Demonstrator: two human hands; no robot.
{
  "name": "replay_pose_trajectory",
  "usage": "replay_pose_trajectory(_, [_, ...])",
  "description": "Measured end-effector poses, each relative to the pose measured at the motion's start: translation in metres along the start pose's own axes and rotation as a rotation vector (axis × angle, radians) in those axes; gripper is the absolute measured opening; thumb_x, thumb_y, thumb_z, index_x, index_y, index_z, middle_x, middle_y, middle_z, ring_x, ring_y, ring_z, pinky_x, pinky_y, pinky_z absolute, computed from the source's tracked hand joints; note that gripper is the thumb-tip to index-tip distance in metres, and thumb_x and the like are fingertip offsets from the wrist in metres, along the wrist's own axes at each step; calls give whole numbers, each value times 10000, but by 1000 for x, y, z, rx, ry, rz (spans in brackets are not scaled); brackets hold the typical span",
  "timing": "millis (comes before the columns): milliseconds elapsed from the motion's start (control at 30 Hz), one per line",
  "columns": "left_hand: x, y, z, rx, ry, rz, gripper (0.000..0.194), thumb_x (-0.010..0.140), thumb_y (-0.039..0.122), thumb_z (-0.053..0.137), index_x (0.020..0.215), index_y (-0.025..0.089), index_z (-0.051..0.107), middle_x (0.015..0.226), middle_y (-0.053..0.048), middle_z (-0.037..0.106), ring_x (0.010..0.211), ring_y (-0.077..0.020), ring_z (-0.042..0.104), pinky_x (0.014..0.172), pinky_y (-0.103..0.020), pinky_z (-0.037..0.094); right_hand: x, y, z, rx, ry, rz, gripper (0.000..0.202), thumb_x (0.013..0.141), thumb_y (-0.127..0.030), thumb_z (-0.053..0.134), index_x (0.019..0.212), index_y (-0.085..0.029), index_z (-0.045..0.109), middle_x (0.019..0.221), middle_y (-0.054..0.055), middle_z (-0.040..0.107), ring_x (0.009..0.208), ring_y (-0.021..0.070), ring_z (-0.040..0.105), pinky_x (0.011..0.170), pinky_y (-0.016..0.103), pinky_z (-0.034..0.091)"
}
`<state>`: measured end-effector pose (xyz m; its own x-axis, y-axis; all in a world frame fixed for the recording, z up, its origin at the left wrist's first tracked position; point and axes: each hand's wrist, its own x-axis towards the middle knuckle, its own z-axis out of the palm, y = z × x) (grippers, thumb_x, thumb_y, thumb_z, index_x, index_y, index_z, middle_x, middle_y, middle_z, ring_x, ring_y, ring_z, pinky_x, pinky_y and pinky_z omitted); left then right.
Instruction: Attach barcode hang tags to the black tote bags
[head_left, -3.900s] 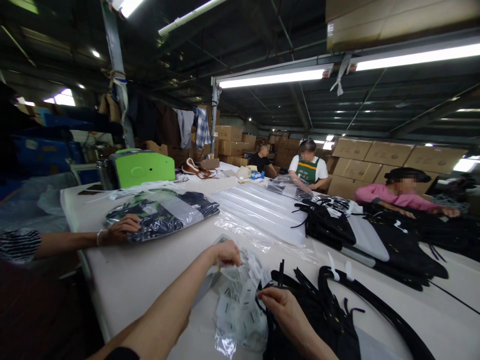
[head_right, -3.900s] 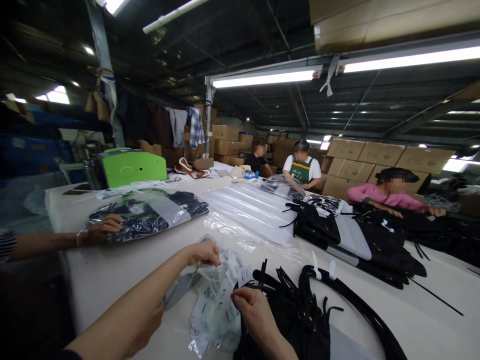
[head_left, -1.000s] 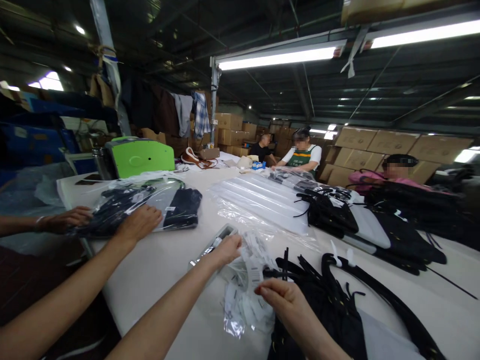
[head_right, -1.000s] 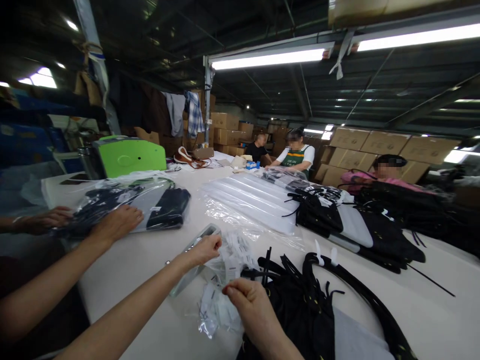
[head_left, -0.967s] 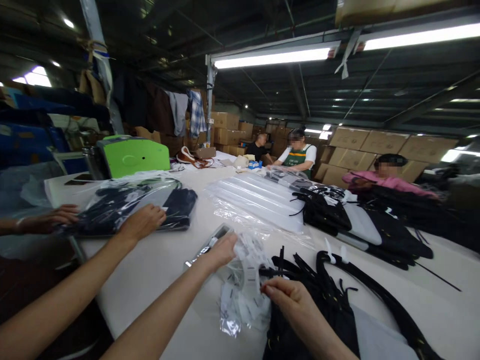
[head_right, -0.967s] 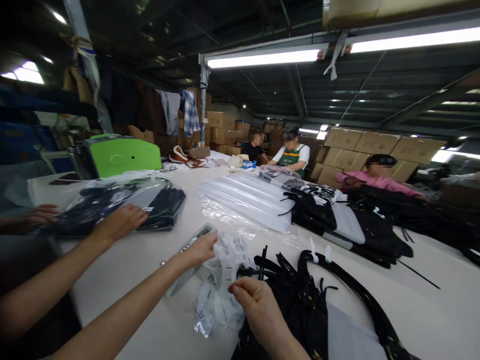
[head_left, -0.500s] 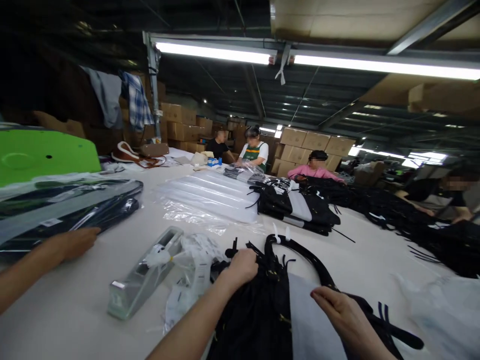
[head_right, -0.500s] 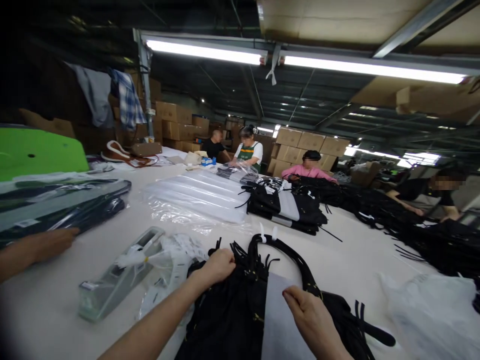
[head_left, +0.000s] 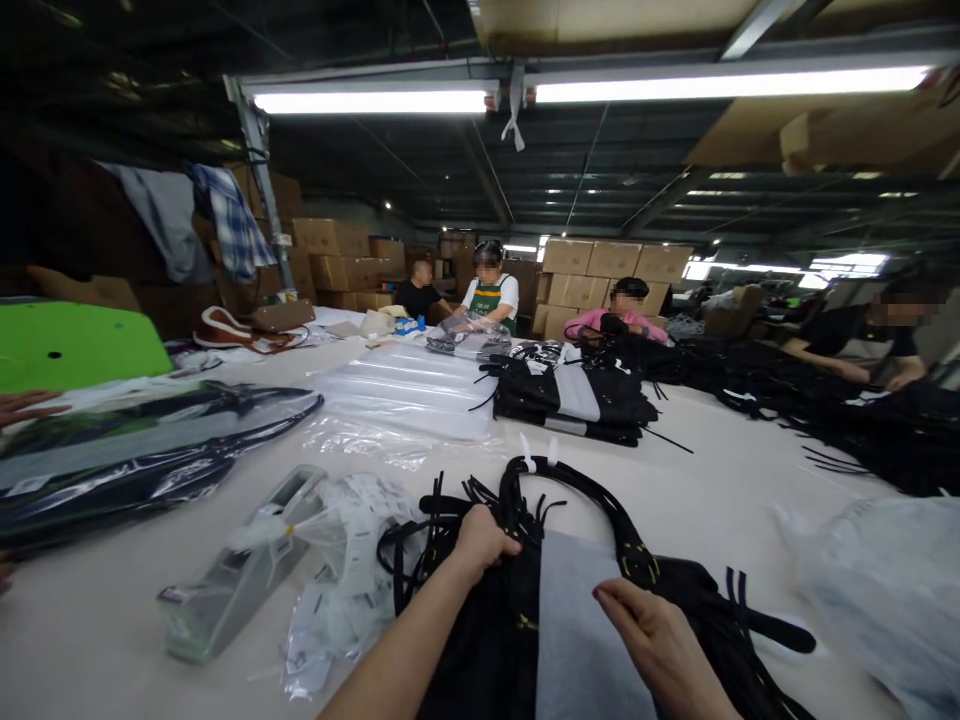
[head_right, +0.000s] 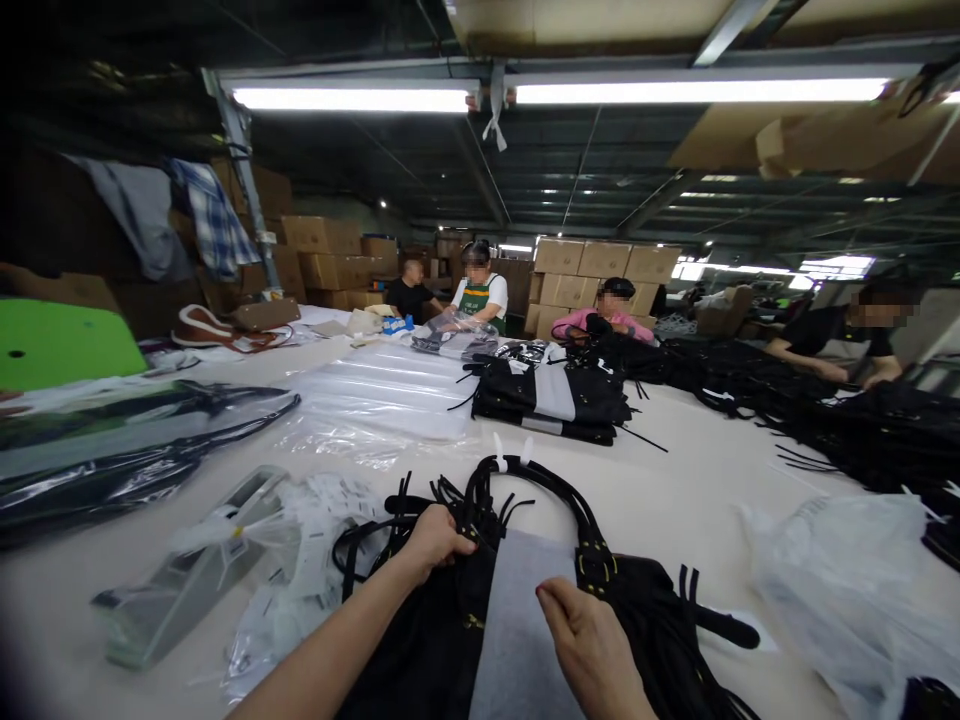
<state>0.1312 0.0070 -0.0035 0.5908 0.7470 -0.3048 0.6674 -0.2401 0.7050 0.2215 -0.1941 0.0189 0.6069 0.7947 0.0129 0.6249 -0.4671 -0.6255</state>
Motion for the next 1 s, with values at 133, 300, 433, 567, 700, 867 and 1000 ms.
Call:
replay_pose_trajectory(133, [13, 7, 2, 57, 120, 23, 240, 622, 270, 676, 778, 150, 538, 751, -47, 622, 738, -184, 613, 546, -219, 429, -3, 6, 0, 87, 33, 29, 391, 801, -495, 343, 730, -215, 606, 673, 35, 640, 671, 207, 592, 602, 259, 389])
replay_pose_trajectory(300, [38, 5, -5, 178, 99, -8, 261, 543, 261, 741, 681, 152, 547, 726, -57, 627, 763, -219, 613, 574, -237, 423, -8, 8, 1, 148, 49, 56, 402, 786, -511, 346, 725, -214, 611, 671, 40, 641, 686, 217, 599, 609, 261, 401])
replay_pose_trajectory(433, [32, -1, -23, 295, 100, 8, 220, 622, 179, 659, 819, 141, 568, 690, -48, 620, 650, -194, 601, 570, -255, 426, -8, 16, 7, 159, 21, 49, 399, 790, -511, 340, 721, -219, 603, 665, 37, 643, 672, 215, 602, 601, 260, 403])
replay_pose_trajectory(567, [-1, -2, -44, 456, 244, 115, 272, 737, 59, 450, 986, 95, 551, 978, -179, 576, 958, -273, 523, 816, -403, 372, -6, 25, 18, 126, -10, 33, 410, 808, -513, 312, 702, -230, 589, 644, 32, 635, 651, 213, 602, 593, 263, 401])
replay_pose_trajectory(700, [-15, 6, -38, 490, 286, 264, 302, 770, 37, 344, 926, 75, 599, 1109, -204, 502, 1121, -287, 374, 955, -445, 230, -1, 21, 23, 24, -36, 37, 382, 835, -463, 292, 714, -244, 580, 637, 20, 642, 648, 204, 613, 587, 256, 392])
replay_pose_trajectory(867, [6, 3, -1, 269, 208, 204, 208, 728, 260, 543, 760, 83, 647, 926, -157, 593, 949, -284, 507, 837, -380, 382, 9, -7, 12, -327, -48, 107, 328, 884, -342, 291, 804, -245, 594, 687, 40, 669, 716, 226, 637, 584, 267, 374])
replay_pose_trajectory(1000, [17, -14, 17, -19, 145, 165, 186, 669, 152, 601, 844, 100, 636, 833, -60, 635, 798, -179, 586, 707, -249, 451, 19, -26, 8, -564, -62, 102, 321, 905, -287, 285, 844, -225, 595, 736, 75, 680, 762, 260, 643, 594, 289, 373])
